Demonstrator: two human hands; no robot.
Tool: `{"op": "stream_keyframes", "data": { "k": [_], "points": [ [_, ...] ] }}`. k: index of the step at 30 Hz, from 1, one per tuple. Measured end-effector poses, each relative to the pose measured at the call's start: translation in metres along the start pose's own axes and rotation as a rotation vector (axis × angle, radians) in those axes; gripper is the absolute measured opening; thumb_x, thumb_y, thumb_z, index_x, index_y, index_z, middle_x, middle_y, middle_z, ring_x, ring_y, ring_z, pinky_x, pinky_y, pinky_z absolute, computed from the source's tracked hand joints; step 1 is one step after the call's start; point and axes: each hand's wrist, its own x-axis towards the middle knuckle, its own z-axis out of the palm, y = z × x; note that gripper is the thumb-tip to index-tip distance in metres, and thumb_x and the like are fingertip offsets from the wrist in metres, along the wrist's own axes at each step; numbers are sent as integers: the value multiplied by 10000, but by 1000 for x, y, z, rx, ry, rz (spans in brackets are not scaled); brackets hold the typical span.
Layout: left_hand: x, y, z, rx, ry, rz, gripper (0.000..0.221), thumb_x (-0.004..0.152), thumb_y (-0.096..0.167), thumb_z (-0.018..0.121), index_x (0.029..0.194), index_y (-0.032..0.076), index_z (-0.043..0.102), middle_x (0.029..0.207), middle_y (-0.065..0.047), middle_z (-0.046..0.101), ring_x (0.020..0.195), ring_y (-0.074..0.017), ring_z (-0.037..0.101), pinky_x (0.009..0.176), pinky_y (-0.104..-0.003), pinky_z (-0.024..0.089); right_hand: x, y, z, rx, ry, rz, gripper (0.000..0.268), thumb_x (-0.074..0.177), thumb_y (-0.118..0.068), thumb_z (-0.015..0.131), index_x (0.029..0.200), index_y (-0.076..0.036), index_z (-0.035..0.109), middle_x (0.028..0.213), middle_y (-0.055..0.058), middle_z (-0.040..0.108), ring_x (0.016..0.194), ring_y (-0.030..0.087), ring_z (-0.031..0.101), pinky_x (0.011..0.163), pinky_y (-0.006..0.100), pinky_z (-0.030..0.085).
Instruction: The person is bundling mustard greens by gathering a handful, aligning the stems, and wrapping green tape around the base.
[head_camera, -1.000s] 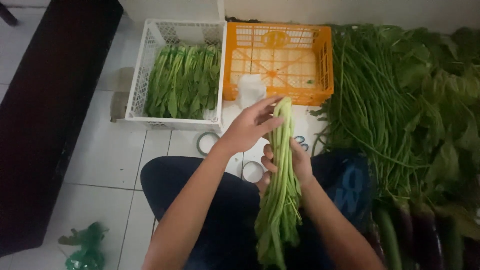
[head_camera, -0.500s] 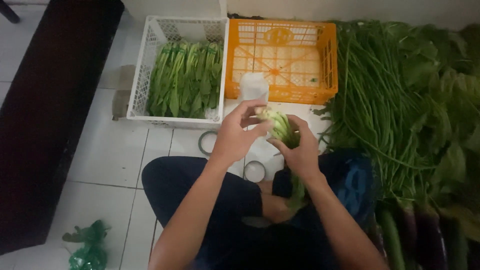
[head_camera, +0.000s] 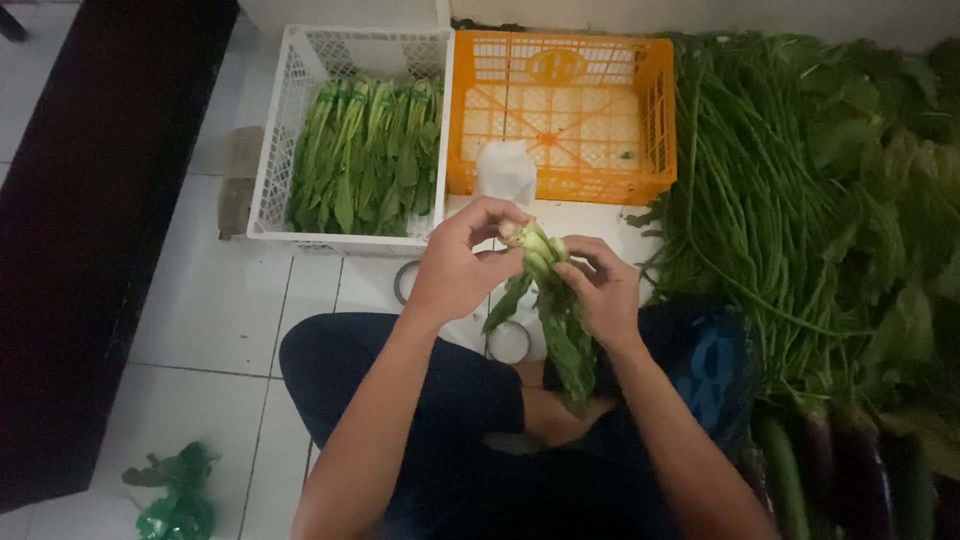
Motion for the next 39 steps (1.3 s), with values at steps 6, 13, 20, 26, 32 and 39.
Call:
{"op": "stream_keyframes", "data": {
  "k": [6,13,20,26,32,39],
  "points": [
    [5,-2,-2,72,38,5,314,788,49,727,1093,115,692,1099,-145,707,1113,-336,699,843,-500,651,12,-12,-9,6,141,9,155,1013,-17,679,1168,-19,675,1097,158,723,1041,278,704,888,488,593],
    [20,-19,-3,439,101,-91,382,784,57,682,1158,81,754,1114,-207,685,1112,-400,671,839,-463,648,33,-25,-65,-22,315,-6,166,1105,8,517,1247,-46,584,1161,154,667,1053,296,696,959,526,579],
    [46,-17,11,457,245,214,276,744,64,702,1009,89,775,850,-20,612,680,-158,558,627,-265,477,19,-31,-133,201,477,-18,214,1065,6,518,1246,-106,538,1130,45,639,971,196,677,993,351,584],
    [53,1,25,34,254,327,337,759,-99,677,1047,72,718,956,5,597,745,-106,516,695,-224,448,3,-41,-161,218,499,-85,96,1164,-181,570,1240,-169,513,1182,10,573,1049,172,611,1055,398,610],
    [59,-147,20,-36,299,152,295,796,-45,664,1062,81,661,994,-13,673,884,-123,592,807,-240,494,-1,-25,-165,197,517,-54,148,1161,-173,557,1302,-147,521,1189,17,595,1039,185,641,1045,394,620],
    [4,-305,-20,394,252,-342,258,752,45,700,990,140,728,956,-13,751,682,-201,672,523,-340,547,-6,6,-147,-151,415,-27,160,1151,-99,542,1300,-48,516,1177,90,596,1015,206,636,1003,391,530]
  ]
}}
